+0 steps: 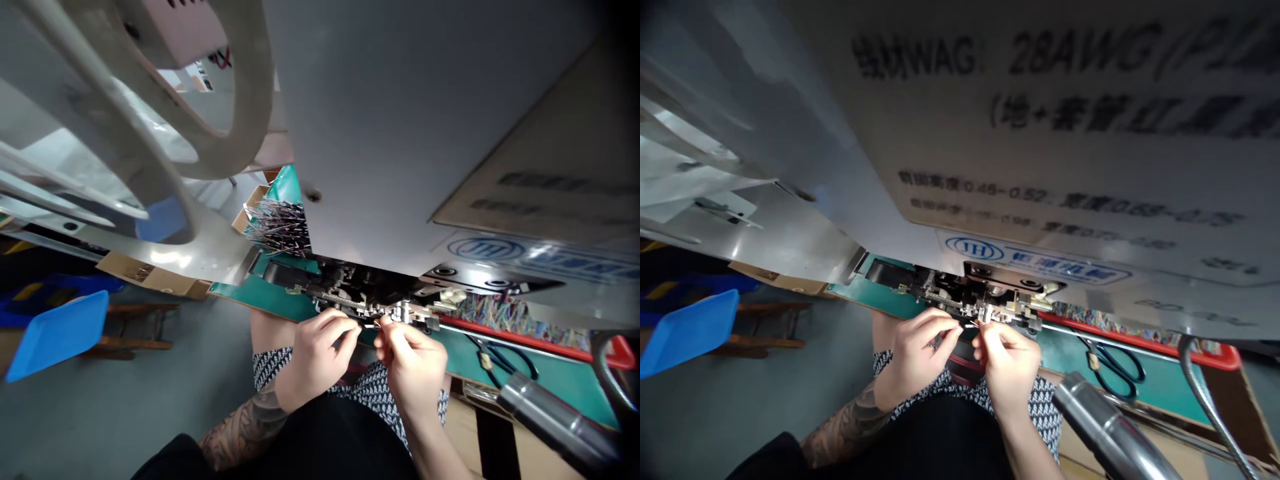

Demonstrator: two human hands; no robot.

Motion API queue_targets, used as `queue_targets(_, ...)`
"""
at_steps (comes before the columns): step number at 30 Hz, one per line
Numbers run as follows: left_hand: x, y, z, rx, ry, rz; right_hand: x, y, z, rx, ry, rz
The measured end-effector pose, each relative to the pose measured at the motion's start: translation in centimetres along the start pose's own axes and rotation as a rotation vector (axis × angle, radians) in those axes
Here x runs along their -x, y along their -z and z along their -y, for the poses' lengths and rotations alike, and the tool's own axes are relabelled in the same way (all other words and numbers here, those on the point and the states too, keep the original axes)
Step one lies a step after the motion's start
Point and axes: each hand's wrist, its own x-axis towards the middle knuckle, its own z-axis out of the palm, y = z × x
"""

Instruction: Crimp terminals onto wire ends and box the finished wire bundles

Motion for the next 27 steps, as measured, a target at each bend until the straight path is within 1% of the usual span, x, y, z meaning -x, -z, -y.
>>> queue_targets(7,0.0,-0.1,0.1,-0.038,-0.029,-0.016,-0.3,0.1,-0.5,-0.004,0.017,0.012)
queue_targets(13,0.2,0.1,0.5,-0.154,-0.097,0.002,0.3,-0.2,0.8,0.032,0.011,-0.03)
queue_targets(16,0.5,0.4,1.1,-0.192,-0.158,0.005,0.6,0.1,1.5,0.086,0.021,-0.019)
queue_targets(18,0.7,0.7,1.5,-0.194,-0.188,0.041,0.5,0.7,1.8,0.147,0.032,0.034)
queue_targets(21,0.6,1.2,1.6,-0.149,-0.176,0.143,-0.1,1.8,2.1,0.224,-0.024,0.242)
queue_targets(23,0.5,1.5,1.3,-0.084,-0.12,0.214,-0.5,2.4,2.2,0.203,-0.092,0.364)
queue_targets(25,0.2,1.7,0.9,-0.013,-0.03,0.266,-0.6,2.6,2.1,0.127,-0.141,0.413)
queue_targets(27,-0.1,1.9,0.5,0.052,0.064,0.303,-0.5,2.6,1.9,0.04,-0.155,0.408)
